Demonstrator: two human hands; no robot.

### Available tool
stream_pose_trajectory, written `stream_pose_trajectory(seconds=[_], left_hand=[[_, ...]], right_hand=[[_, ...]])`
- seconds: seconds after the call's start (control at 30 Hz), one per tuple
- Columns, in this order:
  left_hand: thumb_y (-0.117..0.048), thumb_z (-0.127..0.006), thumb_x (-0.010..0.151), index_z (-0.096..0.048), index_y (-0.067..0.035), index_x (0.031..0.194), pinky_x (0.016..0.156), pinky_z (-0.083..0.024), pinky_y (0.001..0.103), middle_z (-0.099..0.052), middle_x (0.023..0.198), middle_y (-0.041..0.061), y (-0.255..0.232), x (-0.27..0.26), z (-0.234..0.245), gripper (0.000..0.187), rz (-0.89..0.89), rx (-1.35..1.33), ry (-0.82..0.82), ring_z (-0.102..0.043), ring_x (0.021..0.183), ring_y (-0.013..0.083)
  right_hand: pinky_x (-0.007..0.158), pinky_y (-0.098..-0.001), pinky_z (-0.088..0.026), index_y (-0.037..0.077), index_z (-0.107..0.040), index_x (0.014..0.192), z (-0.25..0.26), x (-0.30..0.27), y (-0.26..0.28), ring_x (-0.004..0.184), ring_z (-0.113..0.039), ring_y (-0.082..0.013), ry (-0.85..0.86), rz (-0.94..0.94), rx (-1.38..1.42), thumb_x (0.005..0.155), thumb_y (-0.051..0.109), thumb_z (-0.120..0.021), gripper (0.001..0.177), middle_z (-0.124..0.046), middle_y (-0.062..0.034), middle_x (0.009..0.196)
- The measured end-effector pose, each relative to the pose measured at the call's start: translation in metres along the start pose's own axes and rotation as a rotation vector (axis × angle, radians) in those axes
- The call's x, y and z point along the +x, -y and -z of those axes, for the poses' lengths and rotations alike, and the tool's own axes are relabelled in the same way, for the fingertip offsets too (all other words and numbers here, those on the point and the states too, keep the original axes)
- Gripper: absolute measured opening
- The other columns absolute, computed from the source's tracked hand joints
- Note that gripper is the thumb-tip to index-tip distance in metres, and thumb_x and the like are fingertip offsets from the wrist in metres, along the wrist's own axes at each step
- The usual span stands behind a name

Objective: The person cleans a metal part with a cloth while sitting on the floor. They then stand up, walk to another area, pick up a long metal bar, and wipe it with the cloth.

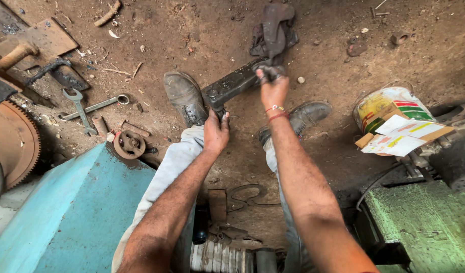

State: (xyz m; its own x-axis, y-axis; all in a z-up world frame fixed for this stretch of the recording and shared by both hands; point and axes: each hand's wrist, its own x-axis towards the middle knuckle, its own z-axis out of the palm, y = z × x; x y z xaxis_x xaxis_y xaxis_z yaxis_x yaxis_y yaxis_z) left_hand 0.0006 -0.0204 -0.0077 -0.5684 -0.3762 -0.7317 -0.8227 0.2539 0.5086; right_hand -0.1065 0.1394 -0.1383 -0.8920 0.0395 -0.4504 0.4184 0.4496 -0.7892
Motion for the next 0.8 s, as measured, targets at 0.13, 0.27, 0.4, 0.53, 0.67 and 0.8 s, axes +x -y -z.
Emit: stream_pose_trajectory(seconds=[0.13,0.27,0.4,0.53,0.67,0.8], left_hand=[[-0.02,-0.061,0.102,-0.048,-0.003,0.139,0.081,-0.053,0.05,-0.071,0.099,0.026,0.003,-0.002,0.002,0.042,0.009,-0.002,0.026,-0.069,0.094,0.0459],[-0.021,-0.062,0.101,-0.048,-0.001,0.133,0.078,-0.053,0.048,-0.07,0.095,0.023,0.007,0.0,-0.003,0.04,0.01,-0.029,0.034,-0.069,0.087,0.0398],[-0.023,-0.063,0.105,-0.053,-0.002,0.112,0.066,-0.051,0.038,-0.063,0.083,0.012,0.019,0.007,-0.015,0.024,0.108,-0.269,0.112,-0.06,0.072,0.0224],[-0.022,-0.059,0.107,-0.052,-0.005,0.102,0.057,-0.046,0.029,-0.059,0.079,0.003,0.025,0.008,-0.027,0.019,0.271,-0.525,0.22,-0.054,0.065,0.0107],[-0.026,-0.058,0.105,-0.05,-0.008,0.105,0.056,-0.046,0.029,-0.061,0.082,0.003,0.016,0.01,-0.022,0.02,0.437,-0.618,0.253,-0.056,0.065,0.0122],[-0.028,-0.058,0.106,-0.047,-0.009,0.107,0.056,-0.044,0.03,-0.058,0.081,0.002,0.0,0.005,-0.023,0.022,0.597,-0.83,0.267,-0.054,0.065,0.0128]], right_hand=[[0.076,-0.0277,-0.056,0.0,-0.079,0.094,0.008,0.023,-0.046,0.078,-0.066,-0.0084,-0.053,-0.134,0.022,0.086,0.002,-0.083,0.009,-0.079,-0.0047,0.086],[0.073,-0.028,-0.055,0.0,-0.08,0.09,0.03,0.036,-0.099,0.073,-0.067,-0.0089,-0.113,-0.288,-0.077,0.083,0.006,-0.085,0.011,-0.079,-0.0032,0.084],[0.077,-0.0287,-0.056,-0.001,-0.077,0.097,0.06,0.012,-0.12,0.081,-0.064,-0.0089,-0.193,-0.269,0.015,0.095,0.007,-0.077,0.008,-0.077,-0.0043,0.092],[0.081,-0.0287,-0.054,-0.001,-0.07,0.107,0.084,-0.019,-0.081,0.089,-0.062,-0.0091,-0.145,-0.25,0.031,0.105,0.01,-0.068,0.011,-0.074,-0.0049,0.098],[0.085,-0.0282,-0.056,0.001,-0.067,0.112,0.079,-0.026,-0.003,0.096,-0.067,-0.0106,-0.128,-0.188,0.066,0.1,0.01,-0.069,0.015,-0.072,-0.0035,0.105],[0.095,-0.0318,-0.055,0.003,-0.073,0.119,0.046,-0.03,0.059,0.104,-0.07,-0.0158,-0.067,-0.079,0.058,0.098,0.007,-0.075,0.022,-0.075,-0.0052,0.113]])
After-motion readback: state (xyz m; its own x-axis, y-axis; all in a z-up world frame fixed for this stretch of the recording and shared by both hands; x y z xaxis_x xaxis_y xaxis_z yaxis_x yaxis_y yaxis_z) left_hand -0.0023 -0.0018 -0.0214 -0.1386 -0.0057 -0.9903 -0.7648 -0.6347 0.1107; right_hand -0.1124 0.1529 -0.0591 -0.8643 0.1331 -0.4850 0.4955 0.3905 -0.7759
